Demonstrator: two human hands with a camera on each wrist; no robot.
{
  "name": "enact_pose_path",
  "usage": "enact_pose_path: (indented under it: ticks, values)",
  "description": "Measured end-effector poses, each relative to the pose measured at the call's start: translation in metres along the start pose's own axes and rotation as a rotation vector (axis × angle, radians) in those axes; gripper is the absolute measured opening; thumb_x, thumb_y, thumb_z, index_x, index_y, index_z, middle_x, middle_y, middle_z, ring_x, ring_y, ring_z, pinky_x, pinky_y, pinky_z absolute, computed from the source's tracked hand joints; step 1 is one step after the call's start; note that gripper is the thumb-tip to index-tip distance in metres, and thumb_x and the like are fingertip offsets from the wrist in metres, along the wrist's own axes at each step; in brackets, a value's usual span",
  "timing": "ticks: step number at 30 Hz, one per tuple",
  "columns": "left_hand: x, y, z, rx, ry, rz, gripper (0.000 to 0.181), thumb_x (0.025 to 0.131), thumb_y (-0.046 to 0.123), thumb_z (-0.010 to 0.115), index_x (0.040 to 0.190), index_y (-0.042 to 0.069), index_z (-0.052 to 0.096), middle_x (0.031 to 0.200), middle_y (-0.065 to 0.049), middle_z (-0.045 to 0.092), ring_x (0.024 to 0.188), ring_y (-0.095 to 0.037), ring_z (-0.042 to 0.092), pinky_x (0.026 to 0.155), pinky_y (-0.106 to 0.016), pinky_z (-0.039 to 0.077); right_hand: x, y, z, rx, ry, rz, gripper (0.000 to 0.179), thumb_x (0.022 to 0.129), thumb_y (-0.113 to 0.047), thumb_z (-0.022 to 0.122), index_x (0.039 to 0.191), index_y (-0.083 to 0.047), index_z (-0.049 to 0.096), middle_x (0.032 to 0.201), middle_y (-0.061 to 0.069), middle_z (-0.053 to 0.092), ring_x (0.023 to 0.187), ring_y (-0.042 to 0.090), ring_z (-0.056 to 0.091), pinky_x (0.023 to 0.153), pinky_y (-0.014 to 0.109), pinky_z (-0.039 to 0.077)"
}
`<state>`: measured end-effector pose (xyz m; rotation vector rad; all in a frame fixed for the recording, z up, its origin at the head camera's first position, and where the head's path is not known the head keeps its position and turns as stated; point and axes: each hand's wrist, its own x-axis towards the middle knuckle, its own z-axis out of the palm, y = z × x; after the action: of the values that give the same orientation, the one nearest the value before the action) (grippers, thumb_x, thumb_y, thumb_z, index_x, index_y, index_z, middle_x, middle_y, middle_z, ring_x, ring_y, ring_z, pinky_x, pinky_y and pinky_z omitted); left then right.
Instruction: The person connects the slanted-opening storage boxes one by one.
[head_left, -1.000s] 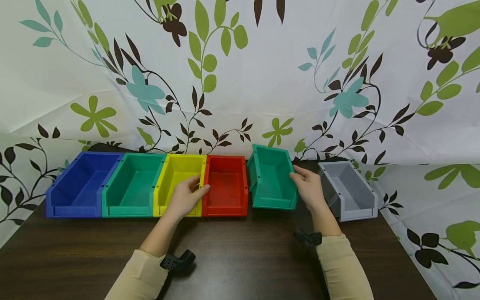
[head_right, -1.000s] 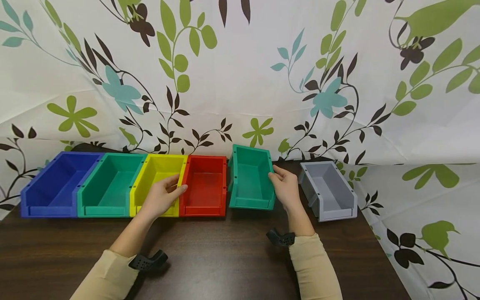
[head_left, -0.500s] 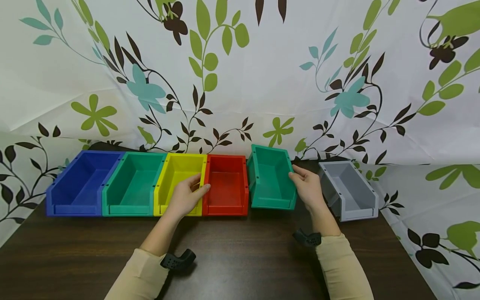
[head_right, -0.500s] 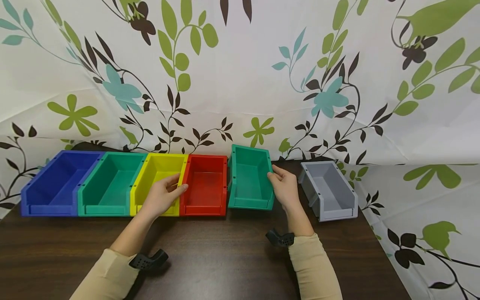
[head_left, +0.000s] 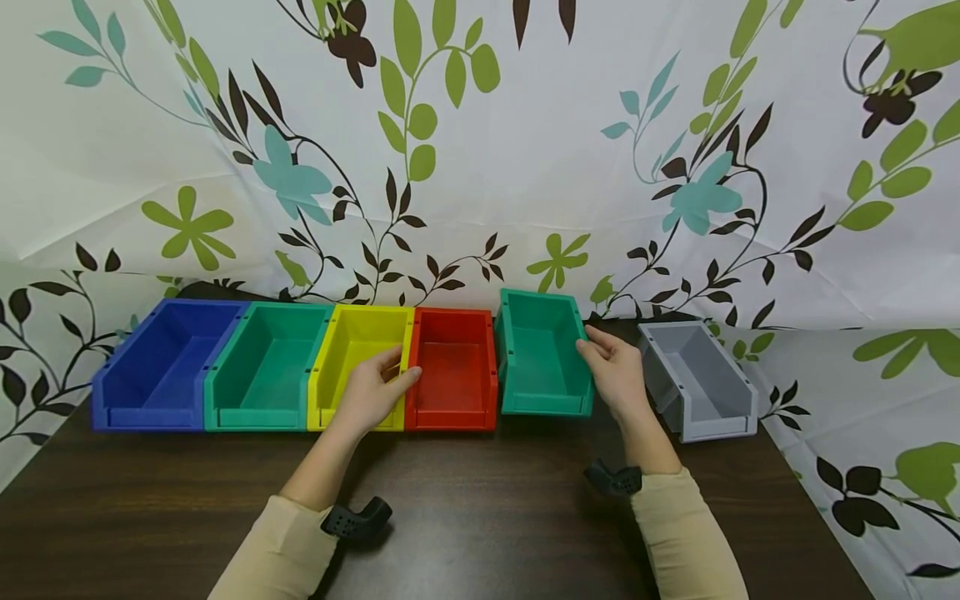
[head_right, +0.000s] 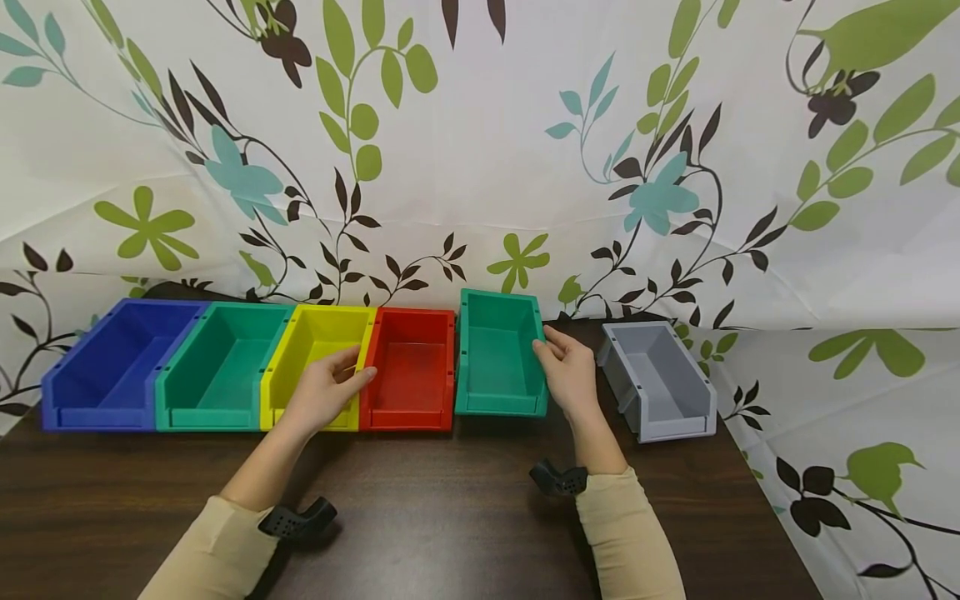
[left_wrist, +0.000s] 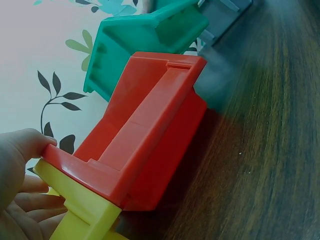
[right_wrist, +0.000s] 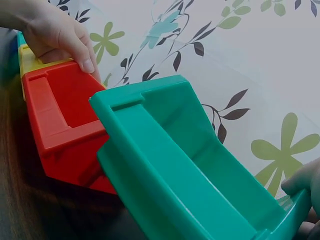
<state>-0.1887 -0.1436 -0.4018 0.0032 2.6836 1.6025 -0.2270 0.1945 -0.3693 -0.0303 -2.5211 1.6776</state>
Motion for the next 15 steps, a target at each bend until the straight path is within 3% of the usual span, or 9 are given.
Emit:
enact_pose_path:
  ticks: [6, 15]
  values:
    - [0.0002, 0.0005, 0.0000, 0.001, -0.003, 0.002, 0.064, 0.091, 0.031, 0.062, 0.143, 0.003, 0.039, 0.143, -0.018, 0.046, 0.126, -0.036, 0.051, 0.096, -0.044, 0.047, -0.0007, -0.0010, -0.0008, -0.046, -0.012, -0.050, 0.046, 0.095, -0.023, 0.056, 0.136, -0.003, 0.050, 0.124, 0.021, 0.061, 0.111, 0.028, 0.061, 0.076, 0.018, 0.053]
    - [-0.0003, 0.0006, 0.0002, 0.004, -0.002, 0.003, 0.062, 0.091, 0.029, 0.062, 0.143, 0.003, 0.039, 0.143, -0.019, 0.046, 0.126, -0.036, 0.051, 0.095, -0.044, 0.048, -0.0005, 0.0006, -0.0040, -0.100, -0.069, -0.071, 0.047, 0.097, -0.027, 0.053, 0.139, -0.006, 0.047, 0.125, 0.022, 0.060, 0.111, 0.030, 0.061, 0.082, 0.033, 0.055]
